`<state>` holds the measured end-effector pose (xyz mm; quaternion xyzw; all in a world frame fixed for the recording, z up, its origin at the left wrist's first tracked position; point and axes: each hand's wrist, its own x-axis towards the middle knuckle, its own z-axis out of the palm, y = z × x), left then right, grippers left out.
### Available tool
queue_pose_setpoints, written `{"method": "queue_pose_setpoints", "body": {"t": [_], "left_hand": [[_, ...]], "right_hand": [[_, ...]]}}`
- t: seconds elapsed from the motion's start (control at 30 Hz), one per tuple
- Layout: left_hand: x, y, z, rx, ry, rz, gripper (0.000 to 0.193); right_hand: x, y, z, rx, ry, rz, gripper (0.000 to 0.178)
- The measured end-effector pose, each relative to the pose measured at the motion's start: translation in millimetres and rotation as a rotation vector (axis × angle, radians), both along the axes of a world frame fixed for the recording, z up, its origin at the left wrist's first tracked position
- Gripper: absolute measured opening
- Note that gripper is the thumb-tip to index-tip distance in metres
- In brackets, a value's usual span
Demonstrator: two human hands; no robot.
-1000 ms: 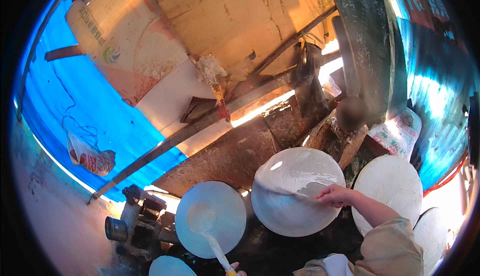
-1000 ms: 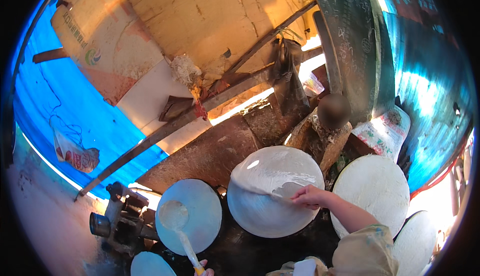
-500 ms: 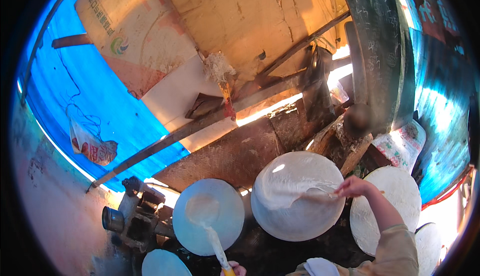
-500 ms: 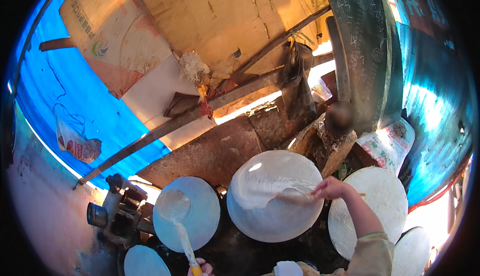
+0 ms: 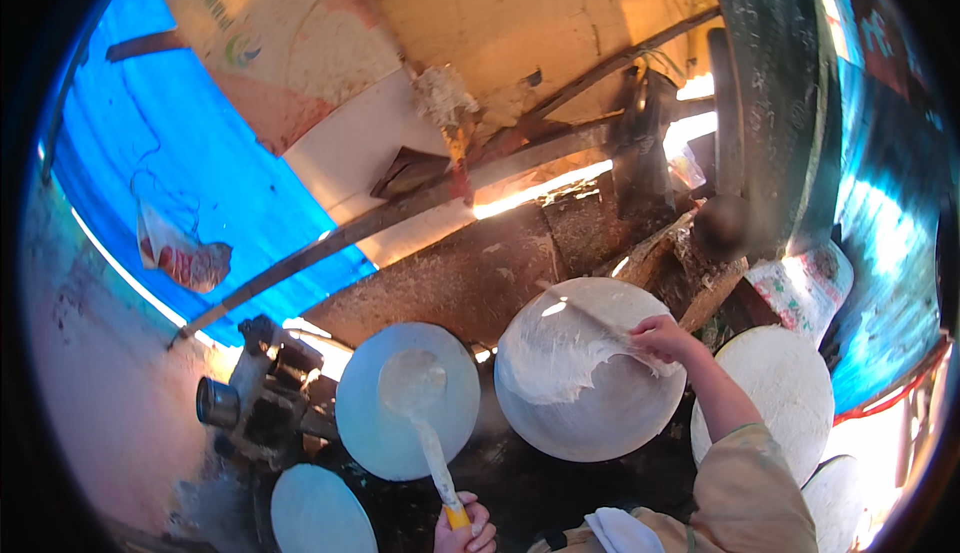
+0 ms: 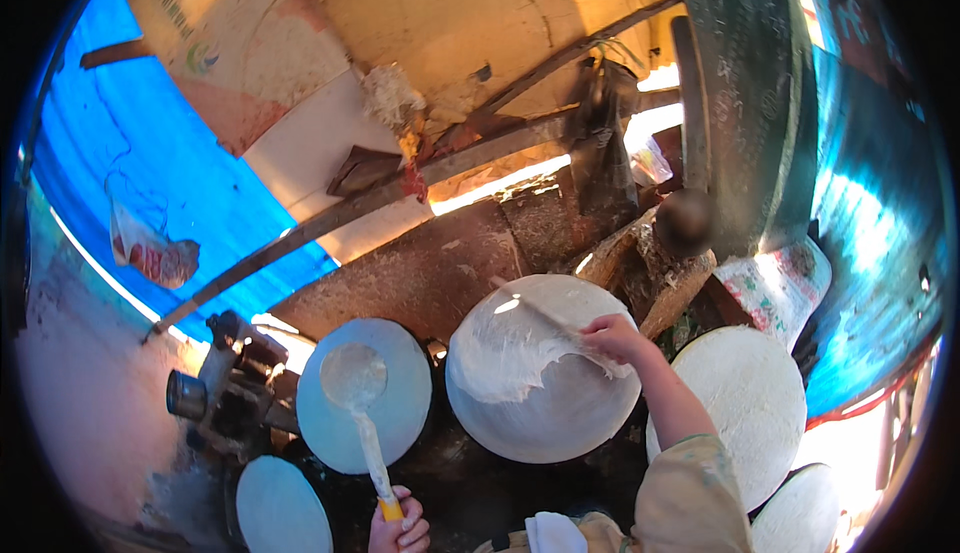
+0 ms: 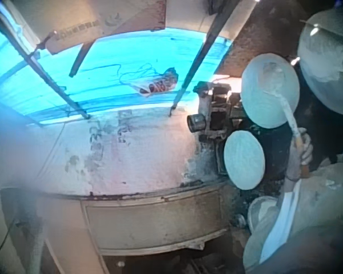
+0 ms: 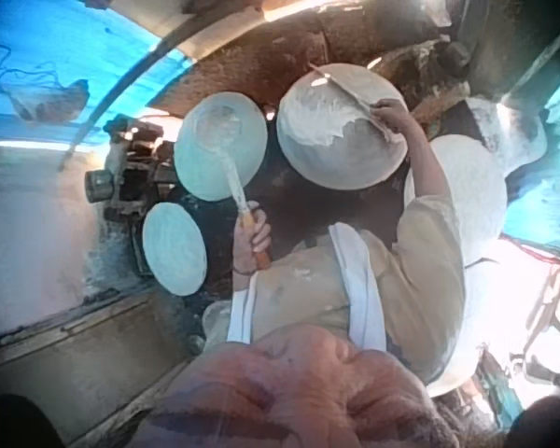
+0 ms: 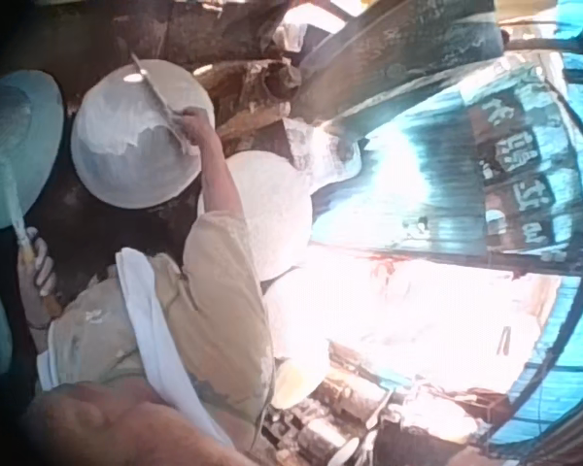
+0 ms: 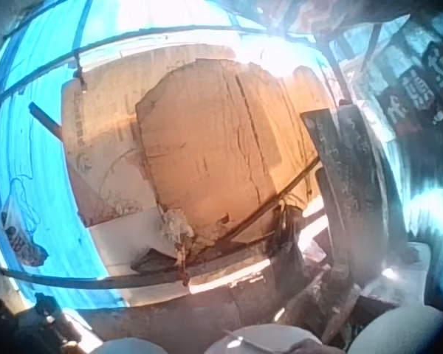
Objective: The person spreads white batter onto multiple hot circular griddles using a ladle and a stick to create thin flatbreads. They peel the cooked flatbreads off the griddles by hand or with the stick and stack them.
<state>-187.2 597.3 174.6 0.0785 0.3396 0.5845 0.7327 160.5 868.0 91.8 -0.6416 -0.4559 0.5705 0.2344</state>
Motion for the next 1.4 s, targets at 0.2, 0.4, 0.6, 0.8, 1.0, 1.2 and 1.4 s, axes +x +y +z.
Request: {"method": "queue_pose_setpoints", "body": {"t": [0.2, 0.4, 0.6, 0.8, 1.0, 1.2, 1.4], "left_hand": [[-12.0, -32.6, 2.7, -0.040, 0.014, 0.068, 0.047], [-4.1, -22.0, -1.5, -0.074, 0.044, 0.074, 0.045], [-11.4, -49.5, -2.4, -0.069, 0.063, 0.051, 0.046], [8.2, -26.2, -8.5, -0.056, 0.044, 0.032, 0.046], [9.1, -37.5, -18.9, -0.068, -0.160, 0.063, 0.040], [15.7, -37.4, -13.9, -0.088, -0.403, 0.049, 0.030], [-0.9, -73.7, -9.5, -0.139, -0.218, 0.061, 0.028]], "right_hand": [[51.8, -31.7, -14.9, -0.484, 0.202, 0.459, 0.020], [0.6, 8.8, -3.5, -0.079, 0.063, 0.095, 0.020], [62.6, -40.2, -14.0, -0.581, 0.244, 0.496, 0.016], [2.0, -4.9, -8.5, -0.066, 0.080, 0.122, 0.018], [60.9, -65.1, -26.7, -0.453, 0.211, 0.508, 0.021], [58.4, -76.2, -28.4, -0.060, 0.331, -0.164, 0.024], [-8.8, -140.7, -34.3, -0.162, 0.201, 0.222, 0.023]]}}
